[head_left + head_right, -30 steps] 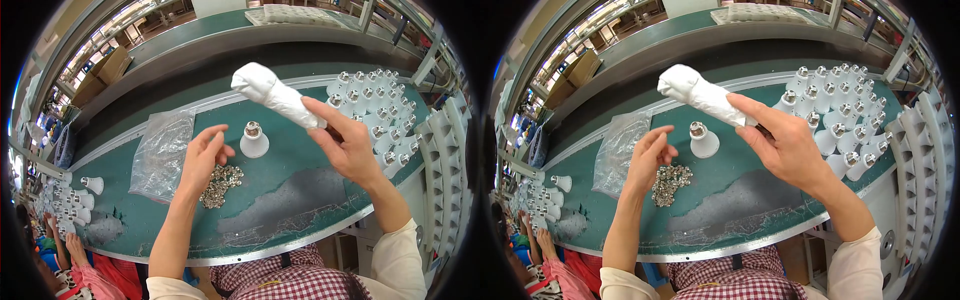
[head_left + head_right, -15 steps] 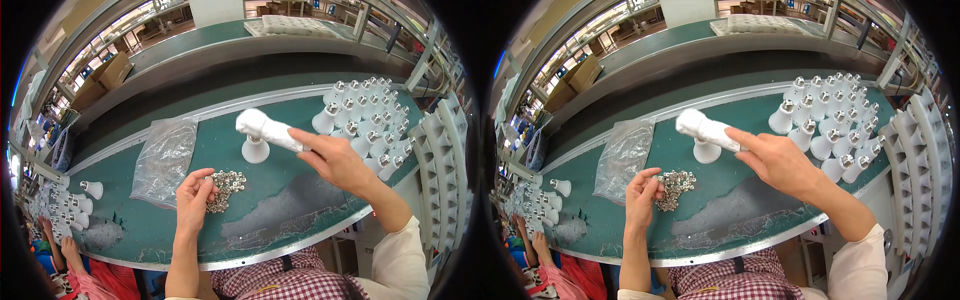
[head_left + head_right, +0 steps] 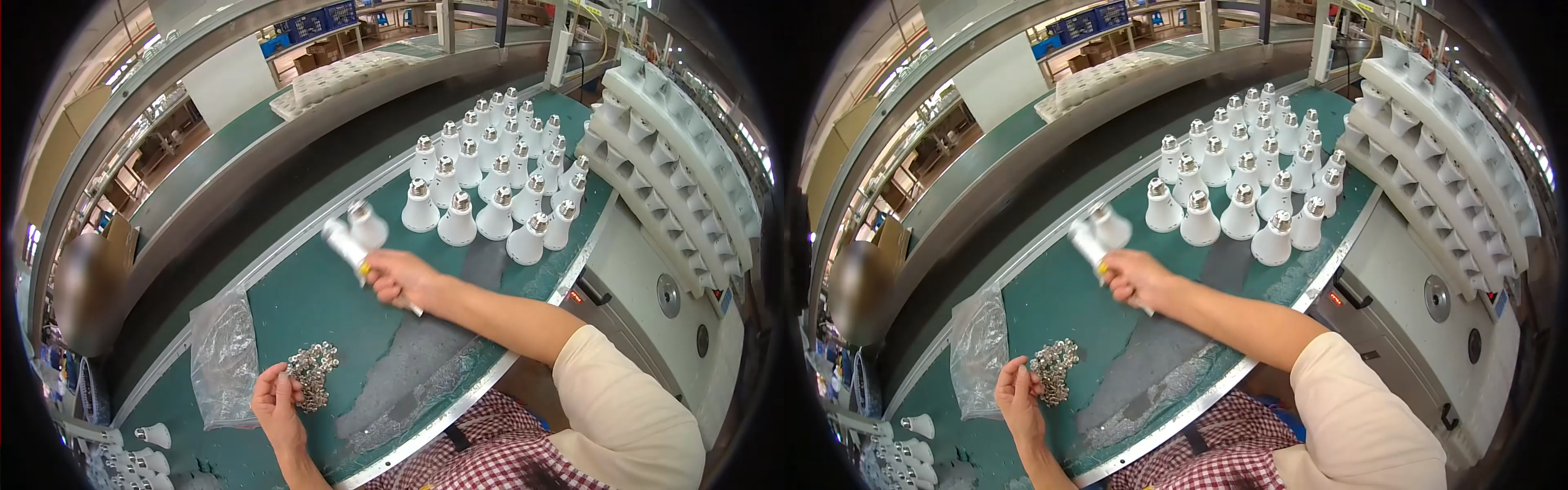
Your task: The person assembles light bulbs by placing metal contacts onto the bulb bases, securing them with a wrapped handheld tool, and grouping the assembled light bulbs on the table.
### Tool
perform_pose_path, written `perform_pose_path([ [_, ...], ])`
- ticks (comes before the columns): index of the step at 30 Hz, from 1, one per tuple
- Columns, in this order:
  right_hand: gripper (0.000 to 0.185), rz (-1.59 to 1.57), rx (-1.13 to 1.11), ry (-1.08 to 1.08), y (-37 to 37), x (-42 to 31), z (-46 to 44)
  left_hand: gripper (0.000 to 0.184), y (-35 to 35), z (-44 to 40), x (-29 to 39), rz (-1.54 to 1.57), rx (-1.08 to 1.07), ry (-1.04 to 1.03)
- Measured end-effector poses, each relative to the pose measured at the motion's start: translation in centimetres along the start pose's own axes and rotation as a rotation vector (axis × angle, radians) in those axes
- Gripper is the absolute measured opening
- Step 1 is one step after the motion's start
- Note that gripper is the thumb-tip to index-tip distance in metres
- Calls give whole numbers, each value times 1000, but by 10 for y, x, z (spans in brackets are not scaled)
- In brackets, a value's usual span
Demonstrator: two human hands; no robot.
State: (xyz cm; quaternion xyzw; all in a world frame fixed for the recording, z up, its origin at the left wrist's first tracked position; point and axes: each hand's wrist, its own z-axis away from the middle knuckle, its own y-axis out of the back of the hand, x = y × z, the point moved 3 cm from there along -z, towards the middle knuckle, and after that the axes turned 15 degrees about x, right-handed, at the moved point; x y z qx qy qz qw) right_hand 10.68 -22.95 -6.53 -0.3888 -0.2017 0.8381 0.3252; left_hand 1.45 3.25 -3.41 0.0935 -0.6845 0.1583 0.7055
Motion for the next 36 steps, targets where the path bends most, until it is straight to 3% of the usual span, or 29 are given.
perform_pose_path([
  [8, 13, -155, 170, 180, 27, -51, -5, 13, 3, 0, -2, -59, -37, -25],
  [18, 8, 23, 253, 352, 59, -86, -11, 14, 1, 5, 1, -53, -81, -19],
  [21, 8, -146, 8, 192, 82, -89, -25, 15, -5, 8, 2, -93, -118, -32],
  [22, 9, -92, -169, 167, 89, -88, -33, 16, -4, 12, 5, -79, -111, 53],
  [25, 17, 290, 141, 439, 79, -88, -14, 19, 2, 10, 20, -128, -110, -48],
  [27, 17, 474, 158, 572, 75, -86, -10, 25, 19, 4, 28, -69, -99, -125],
  [28, 16, 556, 199, 615, 69, -84, -5, 25, 39, 1, 36, -85, -33, -122],
  [32, 36, 643, 264, 716, 64, -79, -5, 31, 135, -30, 62, -256, 536, -445],
  [36, 36, 714, 258, 748, 56, -76, -5, 54, 277, -80, 45, -692, 1182, -412],
])
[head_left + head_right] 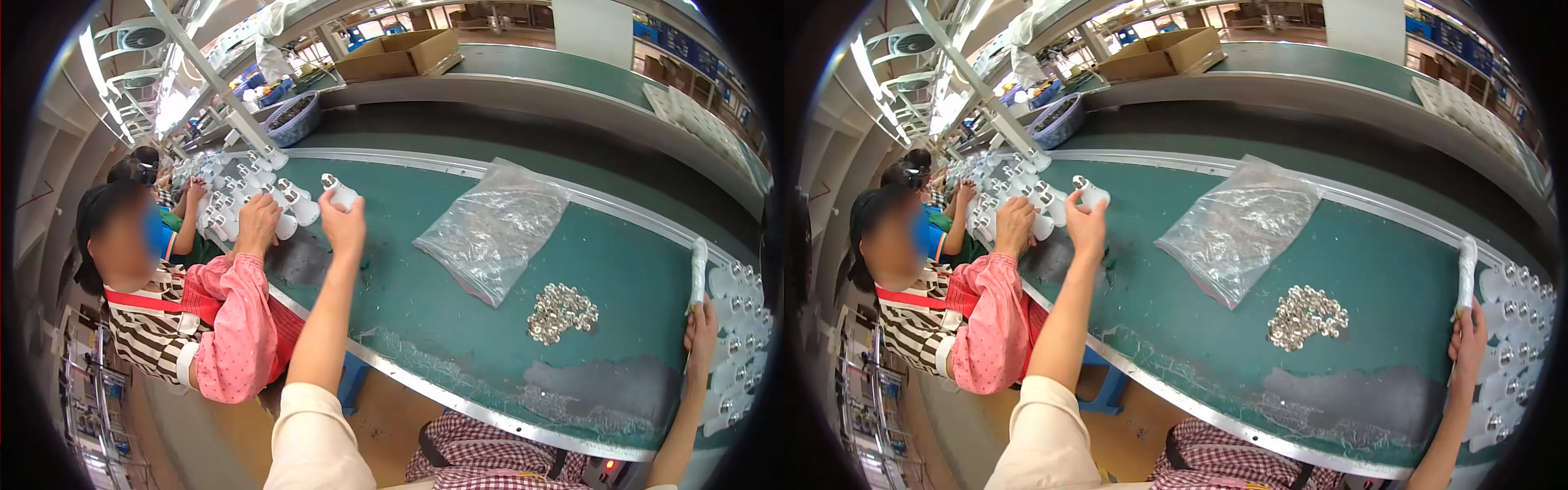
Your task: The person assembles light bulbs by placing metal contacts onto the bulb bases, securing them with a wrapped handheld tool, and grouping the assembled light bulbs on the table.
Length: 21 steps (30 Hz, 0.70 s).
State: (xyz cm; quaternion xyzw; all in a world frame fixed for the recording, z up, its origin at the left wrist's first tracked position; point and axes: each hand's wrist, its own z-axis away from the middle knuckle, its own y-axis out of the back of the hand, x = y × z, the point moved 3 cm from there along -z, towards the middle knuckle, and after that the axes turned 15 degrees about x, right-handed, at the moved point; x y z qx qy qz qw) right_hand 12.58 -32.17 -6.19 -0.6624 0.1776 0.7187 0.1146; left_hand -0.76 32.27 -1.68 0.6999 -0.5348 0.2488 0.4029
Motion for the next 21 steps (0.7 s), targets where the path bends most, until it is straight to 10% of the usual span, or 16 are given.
perform_pose_path([
  [6, 39, 144, 52, 33, -3, 0, 7, 75, -30, -61, -52, -309, 127, 58],
  [13, 40, 185, 90, 55, 4, 12, -3, 51, -38, -59, -38, -68, 35, 24],
  [21, 39, 195, 53, 83, 3, 23, -9, 31, -33, 93, 139, 576, -650, -44],
])
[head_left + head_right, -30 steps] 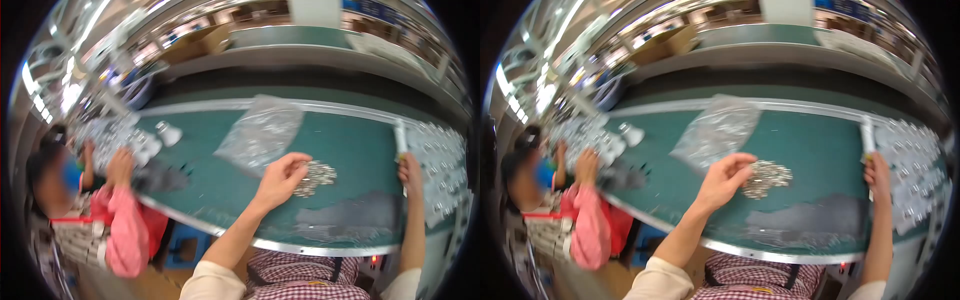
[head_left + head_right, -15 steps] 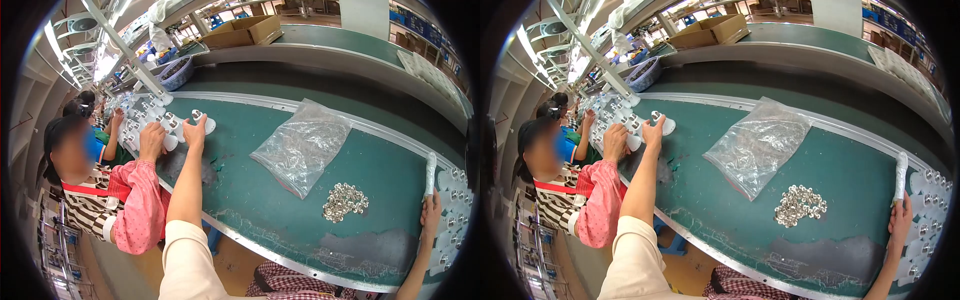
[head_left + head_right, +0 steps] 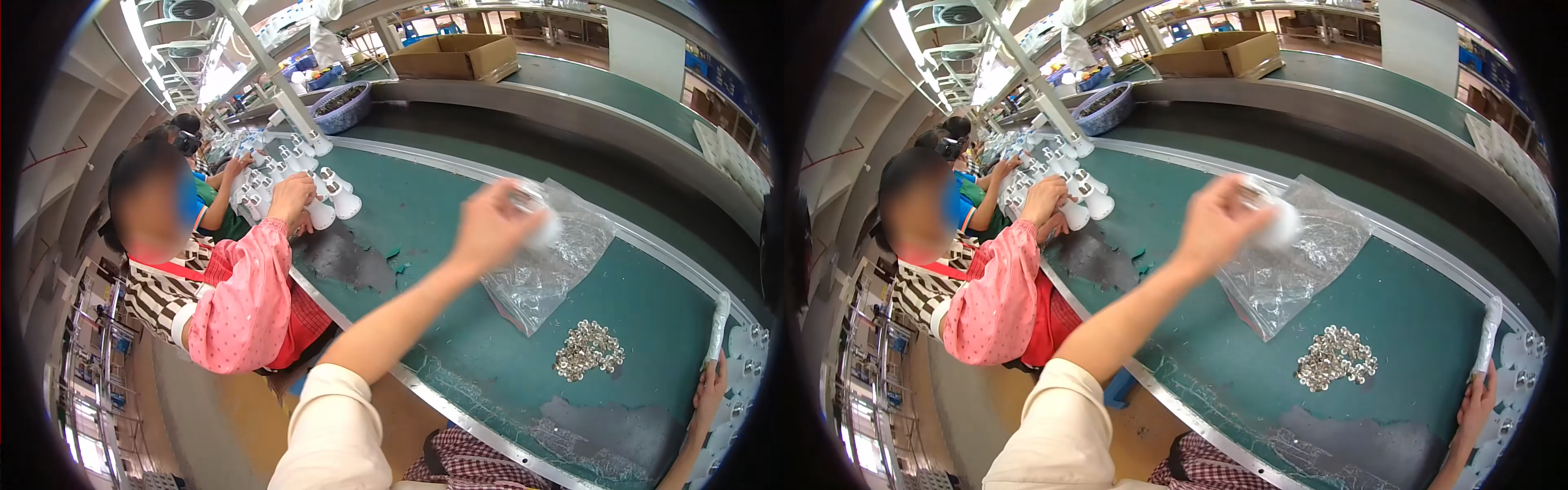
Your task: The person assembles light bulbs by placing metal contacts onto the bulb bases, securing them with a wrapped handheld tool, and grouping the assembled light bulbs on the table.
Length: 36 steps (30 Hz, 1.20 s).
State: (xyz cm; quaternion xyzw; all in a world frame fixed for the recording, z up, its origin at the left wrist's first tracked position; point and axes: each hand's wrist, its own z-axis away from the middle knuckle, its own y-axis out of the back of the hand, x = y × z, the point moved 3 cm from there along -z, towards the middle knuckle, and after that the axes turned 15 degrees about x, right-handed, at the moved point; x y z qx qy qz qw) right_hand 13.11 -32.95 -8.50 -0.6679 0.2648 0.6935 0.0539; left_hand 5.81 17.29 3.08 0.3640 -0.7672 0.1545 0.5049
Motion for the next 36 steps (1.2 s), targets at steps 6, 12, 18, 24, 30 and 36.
perform_pose_path([
  [6, 40, -22, -23, 15, 6, 7, -3, 37, -115, 100, 55, 154, -482, -82],
  [12, 43, -47, -96, -2, 2, -6, 7, 38, -176, 129, 33, 87, -498, -249],
  [18, 40, -54, -137, -27, -2, -49, 33, 40, -172, 118, 40, -41, -675, -47],
  [24, 39, -41, -125, -17, -3, -53, 36, 15, -116, 113, 38, -300, -689, -303],
  [30, 40, -18, -132, 15, -5, -53, 34, 12, -132, 134, 39, -319, -753, -510],
  [36, 41, -28, -127, 43, -3, -51, 34, 8, -142, 143, 36, -455, -841, -607],
])
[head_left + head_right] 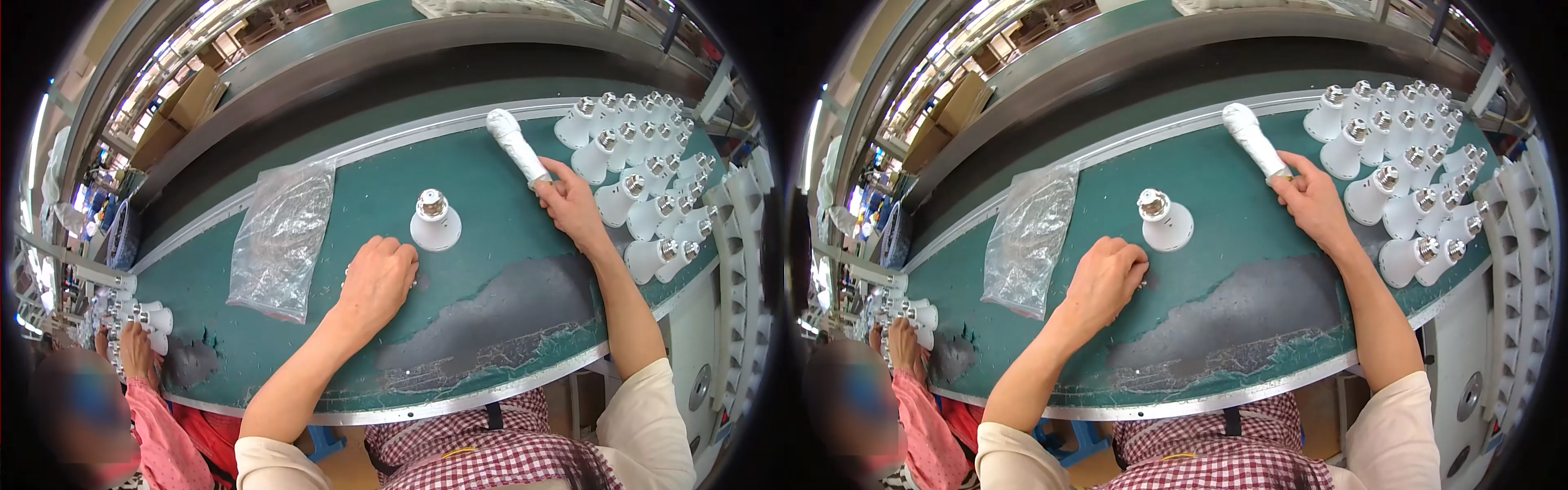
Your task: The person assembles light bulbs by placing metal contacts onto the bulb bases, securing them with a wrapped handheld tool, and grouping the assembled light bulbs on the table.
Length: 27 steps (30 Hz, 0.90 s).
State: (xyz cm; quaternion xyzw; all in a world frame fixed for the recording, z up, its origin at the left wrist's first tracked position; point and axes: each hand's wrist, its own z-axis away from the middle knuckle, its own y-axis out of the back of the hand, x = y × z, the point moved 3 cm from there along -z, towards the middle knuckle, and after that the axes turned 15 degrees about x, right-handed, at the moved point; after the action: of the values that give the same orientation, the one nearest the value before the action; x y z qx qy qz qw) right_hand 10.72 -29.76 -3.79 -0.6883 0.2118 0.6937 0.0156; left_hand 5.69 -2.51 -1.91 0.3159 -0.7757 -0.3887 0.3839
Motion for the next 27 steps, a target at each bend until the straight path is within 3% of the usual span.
perform_pose_path([
  [5, 41, 79, -15, 40, 0, 1, -1, 7, 3, 6, -5, 76, 20, 48],
  [10, 41, 108, -21, 96, 0, 3, -2, 12, 18, -6, -6, 403, 111, 462],
  [13, 41, 123, -26, 108, 0, 3, -2, 12, 22, -22, -13, 646, 245, 515],
  [15, 42, 136, -27, 119, 0, 2, -2, 13, 24, -35, -5, 651, 318, 472],
  [17, 42, 141, -28, 120, 0, 3, -2, 14, 27, -45, 4, 470, 448, 163],
  [21, 43, 154, -29, 112, 1, 3, -2, 14, 22, -52, 9, 240, 506, -79],
  [27, 44, 143, -33, 113, 1, 4, -2, 17, 23, -47, 11, 212, 509, -215],
])
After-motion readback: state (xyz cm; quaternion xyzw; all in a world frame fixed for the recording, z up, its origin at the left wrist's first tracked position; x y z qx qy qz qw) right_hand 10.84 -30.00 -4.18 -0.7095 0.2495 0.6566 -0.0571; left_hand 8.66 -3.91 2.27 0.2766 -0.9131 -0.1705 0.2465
